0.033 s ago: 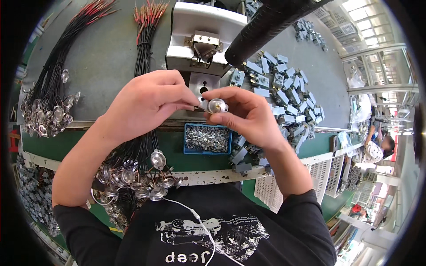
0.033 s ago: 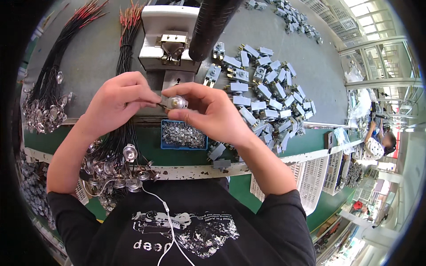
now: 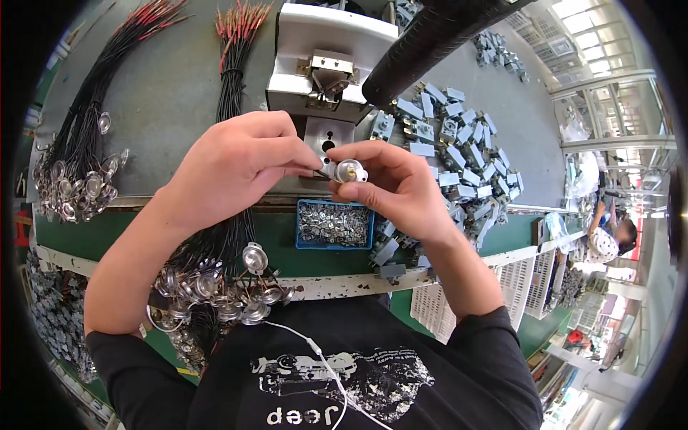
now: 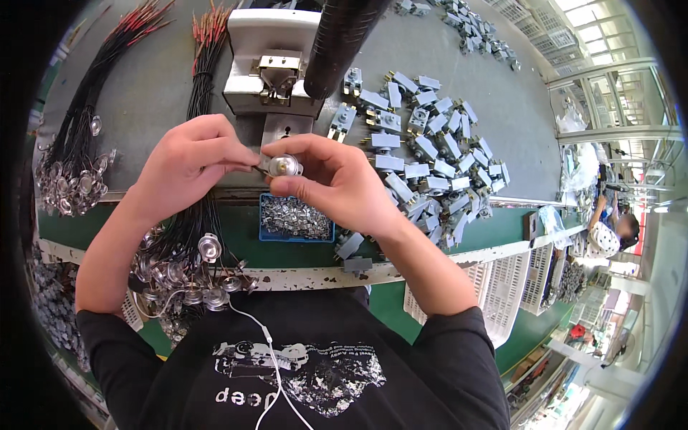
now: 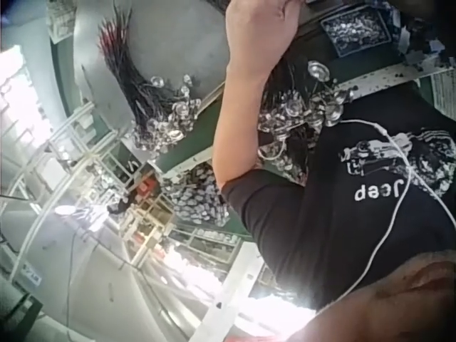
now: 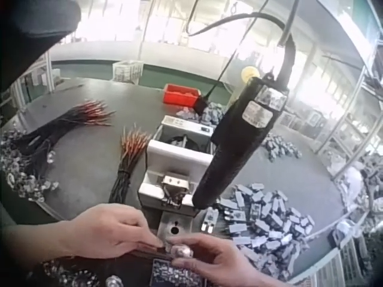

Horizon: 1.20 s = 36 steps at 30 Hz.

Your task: Assembling wiring harnesses and metal components using a handheld electric screwdriver at a manufacturing workstation.

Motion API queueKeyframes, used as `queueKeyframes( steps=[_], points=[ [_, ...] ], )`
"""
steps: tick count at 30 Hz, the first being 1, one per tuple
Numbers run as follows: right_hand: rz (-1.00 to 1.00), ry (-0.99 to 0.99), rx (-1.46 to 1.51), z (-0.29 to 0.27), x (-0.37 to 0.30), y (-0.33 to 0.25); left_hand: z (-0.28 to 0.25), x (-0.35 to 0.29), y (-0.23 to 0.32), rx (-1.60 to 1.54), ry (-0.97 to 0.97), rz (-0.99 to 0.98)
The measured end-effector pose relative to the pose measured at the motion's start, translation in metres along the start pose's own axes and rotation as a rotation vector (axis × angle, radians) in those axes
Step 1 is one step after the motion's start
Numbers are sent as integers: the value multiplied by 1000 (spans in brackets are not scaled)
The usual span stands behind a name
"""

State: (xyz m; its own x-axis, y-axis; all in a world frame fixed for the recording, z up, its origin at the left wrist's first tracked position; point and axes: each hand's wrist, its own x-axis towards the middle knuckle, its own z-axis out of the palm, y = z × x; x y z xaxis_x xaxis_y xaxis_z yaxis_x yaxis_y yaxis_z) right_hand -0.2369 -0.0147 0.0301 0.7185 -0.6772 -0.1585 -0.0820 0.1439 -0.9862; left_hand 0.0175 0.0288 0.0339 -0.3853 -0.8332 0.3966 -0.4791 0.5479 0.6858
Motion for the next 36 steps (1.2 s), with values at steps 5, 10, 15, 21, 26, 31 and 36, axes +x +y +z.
queueKeyframes(
  steps=[5,10,15,21,26,31,36],
  points=[
    [-59,34,143,10,-3,5,2,1,-7,17,14,42],
    [9,-99,185,-12,17,5,-3,1,-13,-54,15,40],
    [127,-592,73,-35,64,0,-4,0,-27,87,-139,382],
    [330,-446,-332,-15,55,-18,8,-11,-31,104,-265,229],
    [-272,109,-1157,-14,6,14,8,-20,-21,146,-289,91],
    [-387,181,-1148,-13,4,23,10,-14,-17,183,-270,93],
    [-403,577,-619,-33,-3,-20,2,-8,-11,118,-125,20]
  ],
)
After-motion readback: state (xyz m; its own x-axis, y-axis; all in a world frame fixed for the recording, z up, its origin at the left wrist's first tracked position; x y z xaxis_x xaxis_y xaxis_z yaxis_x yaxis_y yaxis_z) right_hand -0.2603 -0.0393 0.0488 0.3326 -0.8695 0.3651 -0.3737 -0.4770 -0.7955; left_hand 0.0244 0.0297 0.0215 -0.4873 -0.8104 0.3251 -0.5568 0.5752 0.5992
